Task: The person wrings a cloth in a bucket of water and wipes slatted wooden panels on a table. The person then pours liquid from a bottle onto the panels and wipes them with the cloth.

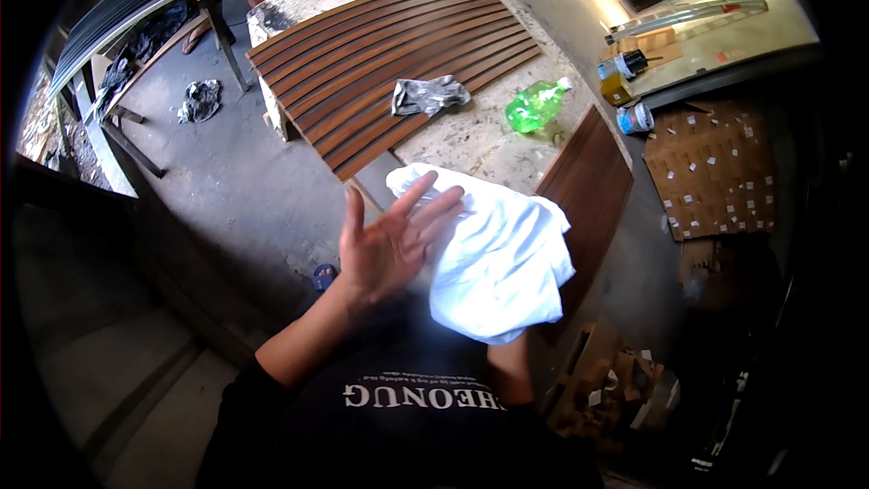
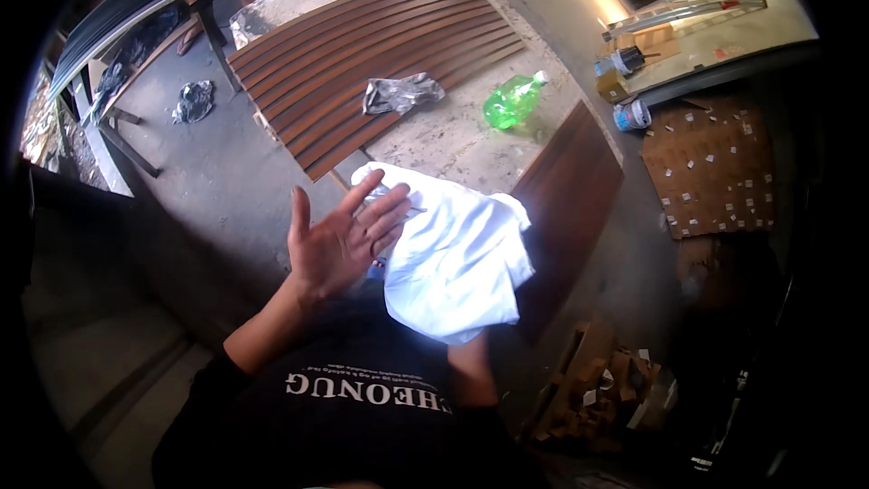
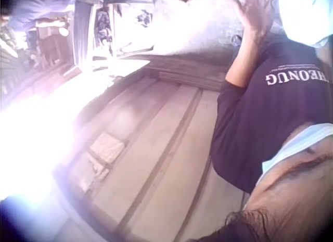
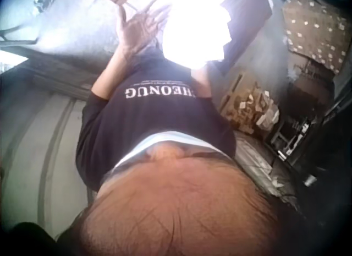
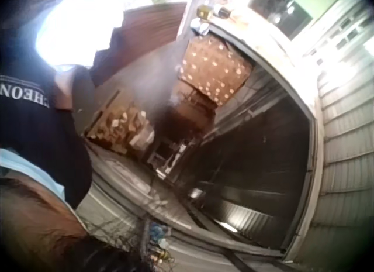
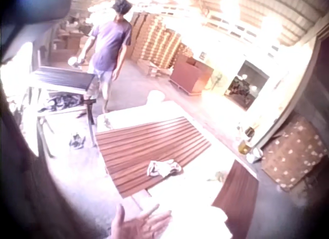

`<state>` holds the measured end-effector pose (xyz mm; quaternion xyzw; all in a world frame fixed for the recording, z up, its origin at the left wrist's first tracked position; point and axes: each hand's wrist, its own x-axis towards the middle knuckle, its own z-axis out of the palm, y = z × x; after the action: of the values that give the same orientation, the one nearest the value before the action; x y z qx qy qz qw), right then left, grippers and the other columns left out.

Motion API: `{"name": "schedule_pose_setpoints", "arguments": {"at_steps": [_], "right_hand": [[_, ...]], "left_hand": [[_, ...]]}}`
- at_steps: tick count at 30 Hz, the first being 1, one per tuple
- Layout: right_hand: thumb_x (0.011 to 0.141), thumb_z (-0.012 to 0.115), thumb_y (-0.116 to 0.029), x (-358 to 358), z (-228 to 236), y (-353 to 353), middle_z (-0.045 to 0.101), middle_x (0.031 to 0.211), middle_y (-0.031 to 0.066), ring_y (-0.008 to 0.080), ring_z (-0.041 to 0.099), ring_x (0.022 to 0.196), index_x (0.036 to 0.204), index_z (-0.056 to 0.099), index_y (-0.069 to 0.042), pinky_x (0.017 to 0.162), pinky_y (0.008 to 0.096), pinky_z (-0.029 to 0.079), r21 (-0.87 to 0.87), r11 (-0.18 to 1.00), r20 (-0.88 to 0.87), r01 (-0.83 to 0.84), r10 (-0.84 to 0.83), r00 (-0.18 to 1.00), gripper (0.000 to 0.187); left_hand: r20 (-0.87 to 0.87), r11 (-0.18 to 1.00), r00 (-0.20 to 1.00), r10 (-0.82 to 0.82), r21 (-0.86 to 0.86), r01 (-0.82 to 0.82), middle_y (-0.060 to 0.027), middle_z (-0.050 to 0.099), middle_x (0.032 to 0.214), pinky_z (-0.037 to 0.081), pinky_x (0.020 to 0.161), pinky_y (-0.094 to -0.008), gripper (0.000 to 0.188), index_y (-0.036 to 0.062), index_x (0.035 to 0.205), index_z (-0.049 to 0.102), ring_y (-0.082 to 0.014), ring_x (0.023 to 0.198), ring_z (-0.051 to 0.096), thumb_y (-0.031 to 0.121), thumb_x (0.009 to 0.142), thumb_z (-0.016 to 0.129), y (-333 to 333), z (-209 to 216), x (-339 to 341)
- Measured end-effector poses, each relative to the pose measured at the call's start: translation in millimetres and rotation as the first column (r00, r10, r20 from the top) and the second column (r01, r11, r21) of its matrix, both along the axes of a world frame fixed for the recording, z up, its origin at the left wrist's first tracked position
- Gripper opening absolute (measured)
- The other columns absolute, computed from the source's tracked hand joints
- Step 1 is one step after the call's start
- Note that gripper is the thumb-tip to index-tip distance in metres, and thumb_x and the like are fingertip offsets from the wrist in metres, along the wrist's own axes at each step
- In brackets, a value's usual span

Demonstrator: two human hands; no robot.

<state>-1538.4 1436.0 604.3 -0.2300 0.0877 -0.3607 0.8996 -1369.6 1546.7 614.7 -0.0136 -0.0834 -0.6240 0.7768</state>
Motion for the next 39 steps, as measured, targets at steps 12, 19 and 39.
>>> {"name": "schedule_pose_setpoints", "arguments": {"at_steps": [12, 19, 39], "right_hand": [[0.089, 0.041, -0.059, 29, -29, 58, 0.052, 0.123, 0.0097, 0.0169, 0.052, 0.11, 0.136, 0.038, -0.009, 0.092, 0.0325, 0.044, 0.318, 0.845, 0.183, -0.431, 0.391, 0.902, 0.069], [0.091, 0.043, -0.053, 54, -75, 102, 0.055, 0.112, 0.0074, 0.0152, 0.054, 0.099, 0.128, 0.044, -0.008, 0.084, 0.0307, 0.045, 0.524, 0.562, 0.329, -0.64, 0.559, 0.761, 0.058], [0.097, 0.039, -0.023, 57, -28, 83, 0.059, 0.099, 0.0073, 0.0156, 0.06, 0.086, 0.113, 0.052, -0.005, 0.074, 0.0316, 0.051, 0.112, 0.754, -0.531, -0.648, 0.596, 0.602, 0.028]], "left_hand": [[-0.439, 0.963, 0.883, 0.165, -0.12, -0.24, -0.0231, 0.017, 0.148, 0.022, 0.112, -0.0475, 0.107, 0.0155, 0.147, 0.007, -0.0374, 0.136, 0.022, 0.076, 0.071, 0.051, -10, -19, 33], [-0.483, 0.947, 0.824, 0.296, 0.034, -0.32, -0.0274, 0.021, 0.145, 0.027, 0.108, -0.0523, 0.106, 0.0142, 0.147, 0.004, -0.0445, 0.131, 0.027, 0.078, 0.073, 0.046, -22, -25, 29], [-0.276, 0.835, 0.793, 0.543, 0.071, -0.546, -0.0165, 0.057, 0.11, 0.041, 0.098, -0.0407, 0.067, 0.0028, 0.125, 0.045, -0.029, 0.107, 0.054, 0.06, 0.09, 0.036, -11, -32, 104]]}}
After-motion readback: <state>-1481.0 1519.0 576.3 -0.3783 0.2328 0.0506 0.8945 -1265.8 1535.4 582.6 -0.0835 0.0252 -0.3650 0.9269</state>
